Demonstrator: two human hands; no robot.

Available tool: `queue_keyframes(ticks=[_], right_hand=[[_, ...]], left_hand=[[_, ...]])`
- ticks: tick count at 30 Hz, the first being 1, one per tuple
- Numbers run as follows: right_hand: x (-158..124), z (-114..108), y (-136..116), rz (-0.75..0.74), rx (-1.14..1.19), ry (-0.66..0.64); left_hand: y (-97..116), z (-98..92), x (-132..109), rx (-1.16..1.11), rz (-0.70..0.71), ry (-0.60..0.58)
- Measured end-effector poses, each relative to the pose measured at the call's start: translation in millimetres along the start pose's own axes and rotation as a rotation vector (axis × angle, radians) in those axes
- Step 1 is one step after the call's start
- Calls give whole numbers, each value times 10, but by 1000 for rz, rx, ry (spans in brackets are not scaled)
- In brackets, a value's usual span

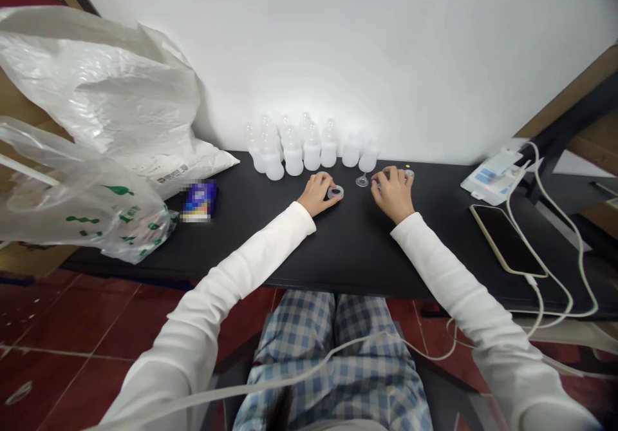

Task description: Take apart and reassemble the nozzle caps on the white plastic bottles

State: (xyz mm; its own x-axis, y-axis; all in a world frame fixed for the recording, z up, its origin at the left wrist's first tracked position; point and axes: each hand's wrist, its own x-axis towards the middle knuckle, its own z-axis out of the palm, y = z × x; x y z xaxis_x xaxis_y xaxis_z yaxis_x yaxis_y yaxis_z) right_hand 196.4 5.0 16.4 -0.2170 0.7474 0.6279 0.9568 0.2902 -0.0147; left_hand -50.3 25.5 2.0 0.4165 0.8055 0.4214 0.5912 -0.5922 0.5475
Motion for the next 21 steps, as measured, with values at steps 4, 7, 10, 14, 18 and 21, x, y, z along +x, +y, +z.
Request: queue_keyframes(ticks=[4, 7, 10, 14, 18, 21], right_hand=[[-15, 23, -54, -7, 38, -14], [-20, 38, -80, -23, 27, 2], [-20, 40, -87, -39, -5, 20], [-17, 18, -88, -46, -41, 14], [-12, -7, -100, -30, -39, -8], [-9, -16, -113, -19, -26, -16]], left_hand=[[-17, 21, -7, 169, -33, 37], [-7, 31, -14, 184, -54, 17], [21, 22, -1, 157, -85, 47], [26, -102, 55, 154, -284, 410], [-104, -347, 97, 176, -588, 853], [-245, -488, 101, 100, -737, 957]])
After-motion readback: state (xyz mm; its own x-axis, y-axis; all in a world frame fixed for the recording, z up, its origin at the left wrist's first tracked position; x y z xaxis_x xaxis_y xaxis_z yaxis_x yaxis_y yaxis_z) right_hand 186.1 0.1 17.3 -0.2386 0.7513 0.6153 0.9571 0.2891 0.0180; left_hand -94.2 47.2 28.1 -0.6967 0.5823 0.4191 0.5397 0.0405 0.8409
